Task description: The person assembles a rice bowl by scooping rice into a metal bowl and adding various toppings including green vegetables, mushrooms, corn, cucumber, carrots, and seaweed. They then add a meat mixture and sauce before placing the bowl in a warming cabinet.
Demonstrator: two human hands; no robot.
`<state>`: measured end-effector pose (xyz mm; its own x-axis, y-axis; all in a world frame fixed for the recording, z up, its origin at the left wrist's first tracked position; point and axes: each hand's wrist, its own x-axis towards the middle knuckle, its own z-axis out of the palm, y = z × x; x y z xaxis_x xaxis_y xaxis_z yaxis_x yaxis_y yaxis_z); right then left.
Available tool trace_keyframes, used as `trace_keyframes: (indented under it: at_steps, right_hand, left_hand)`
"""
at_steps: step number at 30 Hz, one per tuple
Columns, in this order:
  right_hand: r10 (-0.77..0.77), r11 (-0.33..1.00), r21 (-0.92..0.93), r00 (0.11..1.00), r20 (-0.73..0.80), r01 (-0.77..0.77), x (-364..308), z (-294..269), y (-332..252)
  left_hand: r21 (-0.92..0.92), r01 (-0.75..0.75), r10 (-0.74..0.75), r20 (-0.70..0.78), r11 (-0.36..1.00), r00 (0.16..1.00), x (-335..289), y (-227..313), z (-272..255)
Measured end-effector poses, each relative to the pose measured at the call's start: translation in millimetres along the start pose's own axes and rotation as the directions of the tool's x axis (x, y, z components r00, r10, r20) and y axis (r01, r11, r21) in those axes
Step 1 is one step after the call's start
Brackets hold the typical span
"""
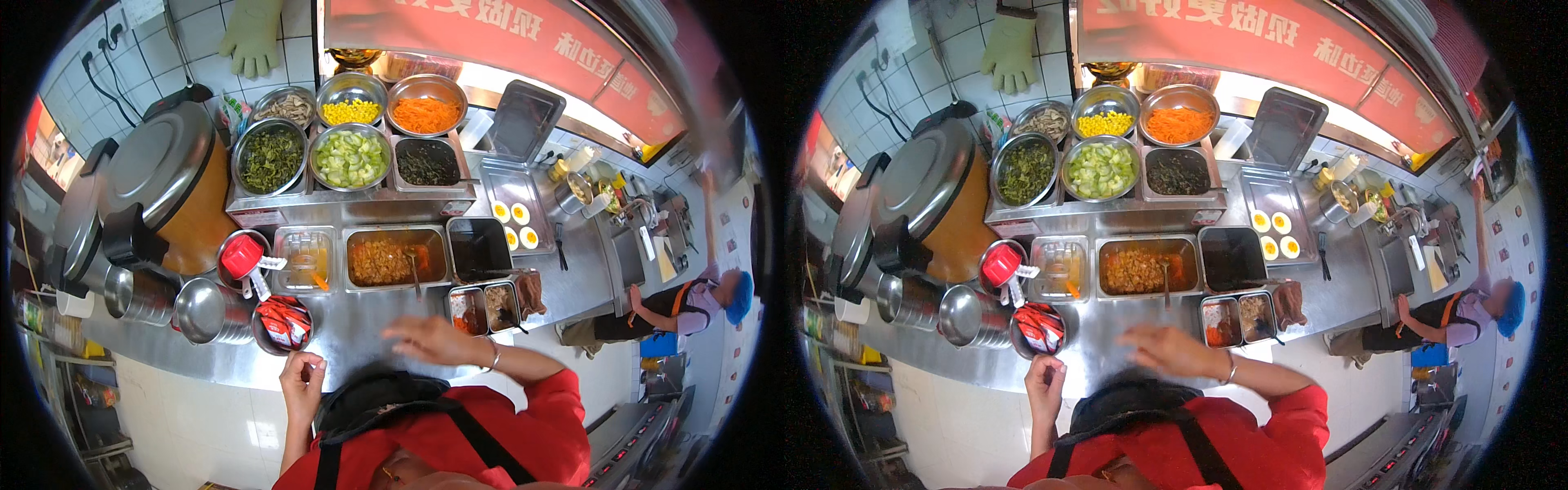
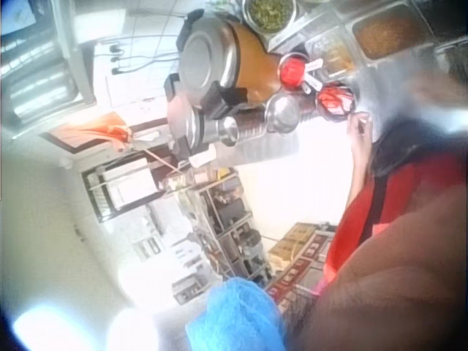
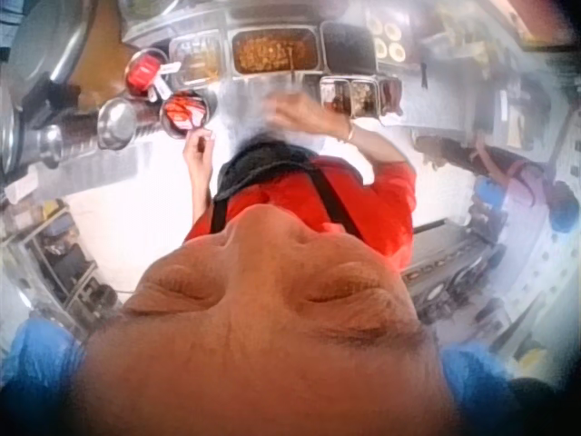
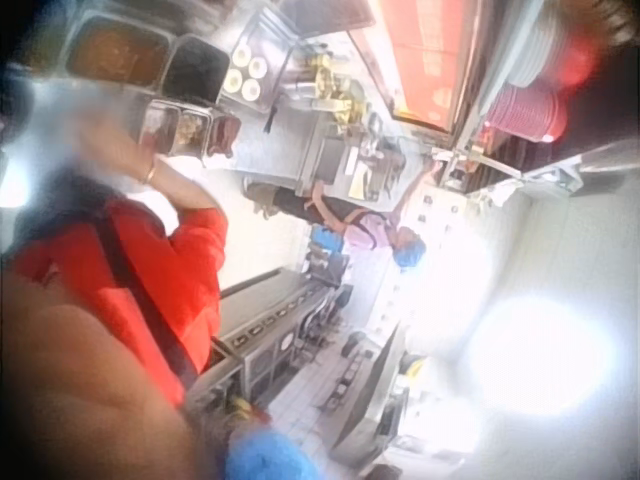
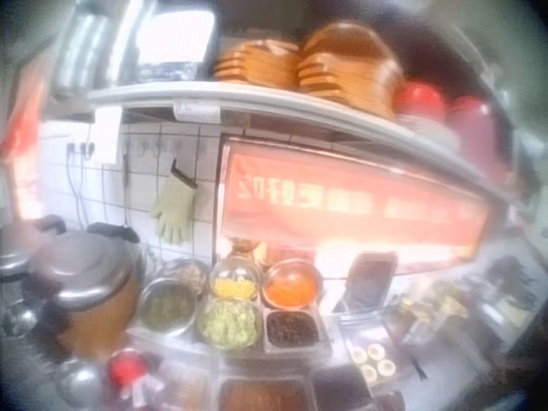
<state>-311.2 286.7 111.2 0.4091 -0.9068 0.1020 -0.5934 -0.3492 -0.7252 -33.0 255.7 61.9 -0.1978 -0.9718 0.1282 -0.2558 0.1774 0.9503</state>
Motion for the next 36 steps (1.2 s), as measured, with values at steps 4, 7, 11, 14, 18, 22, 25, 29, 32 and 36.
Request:
trace_keyframes:
  at_steps: [4,7,11,14,18,22,25,29,32,36]
  right_hand:
    - [0.056,0.977,0.205,0.998,-0.012,-0.052,-34.3,92.0,13.8]
    - [0.171,0.969,0.187,0.984,-0.054,-0.158,-57.6,140.0,33.3]
    - [0.408,0.908,0.115,0.913,-0.021,-0.404,-119.0,207.4,79.7]
    - [0.807,0.360,0.444,0.513,0.293,-0.821,-169.0,242.8,104.9]
    - [0.932,-0.215,0.849,0.157,0.326,-0.483,-230.9,299.5,147.2]
    - [0.965,-0.115,0.993,-0.232,0.121,0.039,-222.4,321.2,171.2]
    - [0.946,-0.002,0.959,-0.310,0.093,0.282,-188.8,319.4,172.4]
    - [0.799,0.291,0.926,-0.594,-0.096,0.242,-138.1,323.0,182.0]
    - [0.715,0.177,0.982,-0.694,-0.084,0.064,-101.0,312.2,159.4]
    - [0.570,0.070,0.997,-0.818,-0.072,-0.039,-93.0,304.5,154.9]
  left_hand:
    - [-0.074,0.080,-0.082,-0.017,0.994,0.996,-17.2,-37.5,-16.0]
    - [-0.122,0.169,-0.170,0.005,0.978,0.986,-25.7,-59.4,-30.4]
    - [-0.138,0.224,-0.213,0.091,0.965,0.973,-30.8,-75.0,-42.9]
    - [-0.193,0.335,-0.310,0.148,0.922,0.939,-36.2,-100.0,-57.4]
    - [-0.303,0.580,-0.556,0.169,0.756,0.814,-47.7,-147.8,-84.5]
    - [-0.567,0.713,-0.824,0.101,0.412,0.557,-63.5,-199.4,-123.1]
    - [-0.851,0.525,-0.943,0.180,-0.007,0.279,-90.1,-276.1,-157.9]
    - [-0.975,0.209,-0.983,0.107,-0.074,0.149,-113.0,-366.5,-197.7]
    - [-0.987,0.160,-1.000,0.004,-0.007,-0.018,-120.3,-462.0,-220.8]
    - [-0.995,0.078,-0.993,0.066,-0.059,0.101,-62.3,-479.6,-194.4]
